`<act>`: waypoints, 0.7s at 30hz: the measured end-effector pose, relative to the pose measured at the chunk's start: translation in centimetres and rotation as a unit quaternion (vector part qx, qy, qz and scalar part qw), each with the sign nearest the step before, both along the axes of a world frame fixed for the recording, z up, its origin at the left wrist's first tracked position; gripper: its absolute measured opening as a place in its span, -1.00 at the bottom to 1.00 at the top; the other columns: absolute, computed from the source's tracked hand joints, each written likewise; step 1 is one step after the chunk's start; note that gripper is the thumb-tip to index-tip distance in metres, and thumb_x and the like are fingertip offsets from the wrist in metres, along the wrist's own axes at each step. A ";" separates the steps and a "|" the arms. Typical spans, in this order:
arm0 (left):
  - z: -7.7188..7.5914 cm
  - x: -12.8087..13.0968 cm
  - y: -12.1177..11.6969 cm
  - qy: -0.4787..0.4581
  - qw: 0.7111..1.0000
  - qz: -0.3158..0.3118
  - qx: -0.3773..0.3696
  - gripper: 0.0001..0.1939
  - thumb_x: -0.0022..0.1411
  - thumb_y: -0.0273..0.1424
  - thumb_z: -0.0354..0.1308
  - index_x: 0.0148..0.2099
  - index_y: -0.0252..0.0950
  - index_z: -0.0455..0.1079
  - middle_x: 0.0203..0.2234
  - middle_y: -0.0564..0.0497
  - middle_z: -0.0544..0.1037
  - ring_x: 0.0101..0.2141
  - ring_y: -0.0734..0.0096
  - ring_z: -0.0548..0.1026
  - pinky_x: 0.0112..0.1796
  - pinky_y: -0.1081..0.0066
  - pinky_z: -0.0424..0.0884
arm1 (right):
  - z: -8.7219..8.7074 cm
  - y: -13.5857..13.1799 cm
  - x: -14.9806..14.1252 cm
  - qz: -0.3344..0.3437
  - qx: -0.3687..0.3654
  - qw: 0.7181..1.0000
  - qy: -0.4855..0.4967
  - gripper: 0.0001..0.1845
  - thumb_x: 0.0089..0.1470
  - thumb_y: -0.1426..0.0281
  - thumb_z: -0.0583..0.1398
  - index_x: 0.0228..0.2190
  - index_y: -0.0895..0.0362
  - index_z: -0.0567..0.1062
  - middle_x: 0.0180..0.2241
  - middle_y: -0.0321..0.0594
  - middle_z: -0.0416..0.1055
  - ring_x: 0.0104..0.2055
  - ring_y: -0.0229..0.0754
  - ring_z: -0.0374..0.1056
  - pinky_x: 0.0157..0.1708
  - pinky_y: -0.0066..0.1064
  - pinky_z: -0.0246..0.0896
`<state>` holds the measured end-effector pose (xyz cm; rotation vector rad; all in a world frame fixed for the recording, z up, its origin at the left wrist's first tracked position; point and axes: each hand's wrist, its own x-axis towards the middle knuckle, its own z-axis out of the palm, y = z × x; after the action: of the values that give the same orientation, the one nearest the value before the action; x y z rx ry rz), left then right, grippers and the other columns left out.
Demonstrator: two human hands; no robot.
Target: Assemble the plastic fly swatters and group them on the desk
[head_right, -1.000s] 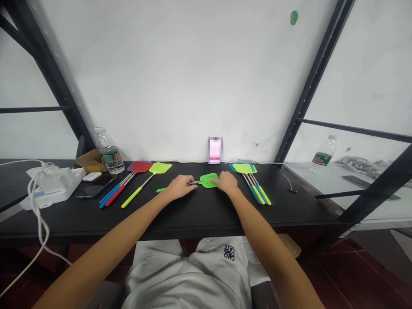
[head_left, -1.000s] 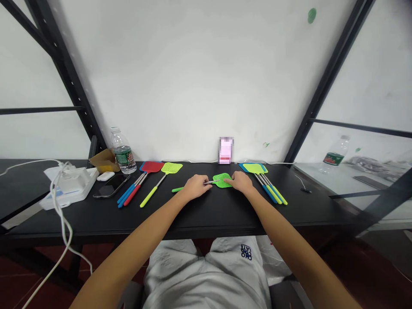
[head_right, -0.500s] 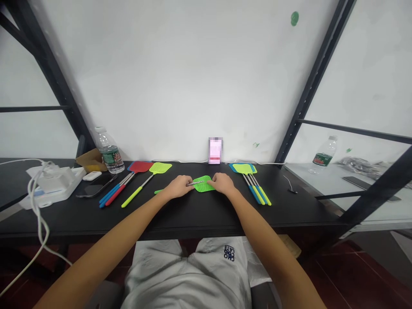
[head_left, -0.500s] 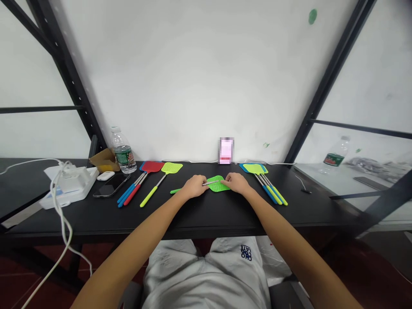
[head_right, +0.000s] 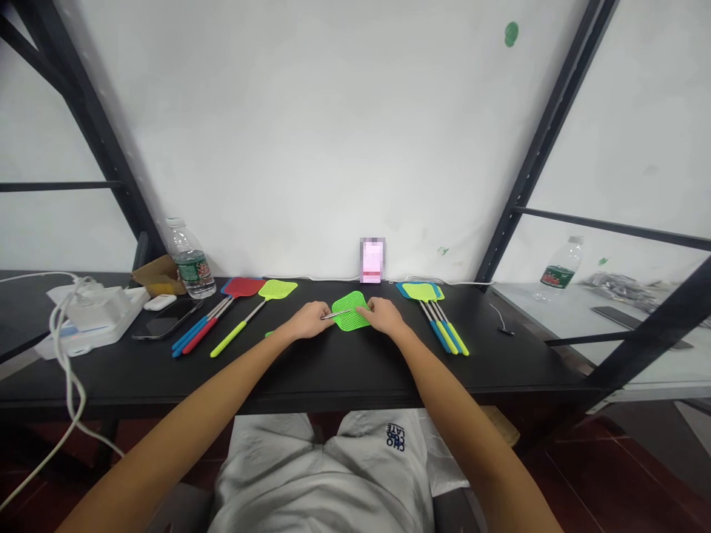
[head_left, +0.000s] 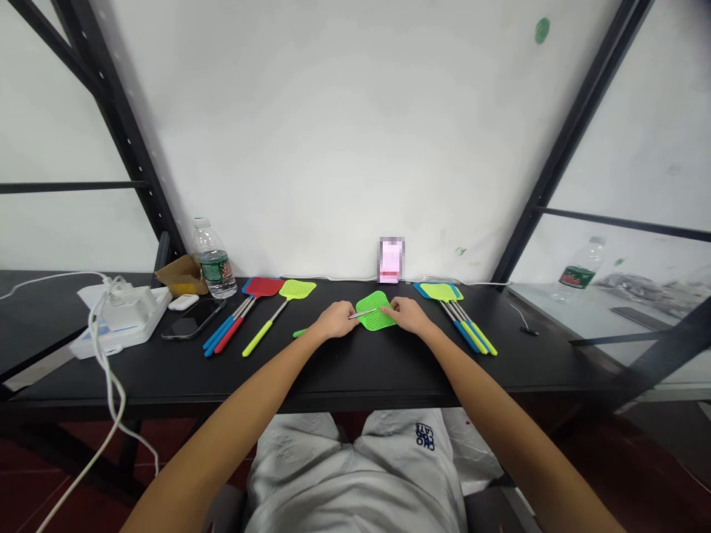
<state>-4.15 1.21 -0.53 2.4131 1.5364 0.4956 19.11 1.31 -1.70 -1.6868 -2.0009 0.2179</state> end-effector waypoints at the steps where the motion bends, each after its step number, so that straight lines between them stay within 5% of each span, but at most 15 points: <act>1: -0.1 0.0 0.0 -0.004 1.000 0.000 0.004 -0.85 0.16 -0.30 0.17 -0.27 -0.26 0.47 -0.32 -0.04 0.59 -0.30 0.30 0.52 -0.39 0.45 0.26 | 0.0 0.0 0.0 0.007 0.002 1.000 0.017 -0.64 0.14 0.09 0.15 -0.51 0.10 0.37 -0.48 -0.26 0.41 -0.40 -0.21 0.31 -0.45 -0.45 0.03; 8: 0.1 -0.2 -0.3 -0.043 0.999 0.007 0.022 -0.73 0.22 -0.15 0.11 -0.29 -0.26 0.44 -0.34 -0.04 0.57 -0.35 0.33 0.48 -0.42 0.45 0.20 | 0.4 0.4 0.7 0.005 -0.010 0.984 0.176 -0.77 0.19 0.23 0.04 -0.45 0.07 0.27 -0.55 -0.34 0.34 -0.55 -0.22 0.31 -0.46 -0.42 0.17; 13: 0.6 -0.4 -0.7 -0.046 0.998 0.007 0.034 -0.65 0.29 -0.15 0.01 -0.37 -0.26 0.45 -0.42 -0.03 0.54 -0.37 0.34 0.47 -0.40 0.43 0.19 | 0.4 1.0 1.7 -0.060 0.054 0.978 0.194 -0.78 0.20 0.24 0.00 -0.44 0.07 0.26 -0.51 -0.26 0.36 -0.41 -0.14 0.35 -0.37 -0.38 0.20; 21: 0.6 -0.5 -0.6 -0.047 0.997 0.049 0.035 -0.59 0.29 -0.10 -0.01 -0.41 -0.26 0.44 -0.45 -0.06 0.54 -0.38 0.31 0.47 -0.44 0.43 0.15 | 0.7 0.9 1.8 -0.064 0.059 0.977 0.193 -0.76 0.20 0.25 -0.03 -0.41 0.07 0.32 -0.49 -0.22 0.37 -0.36 -0.10 0.35 -0.36 -0.36 0.20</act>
<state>-4.64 0.64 0.05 2.3352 1.6291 0.6834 20.87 2.17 -1.00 -1.5544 -1.5840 0.3457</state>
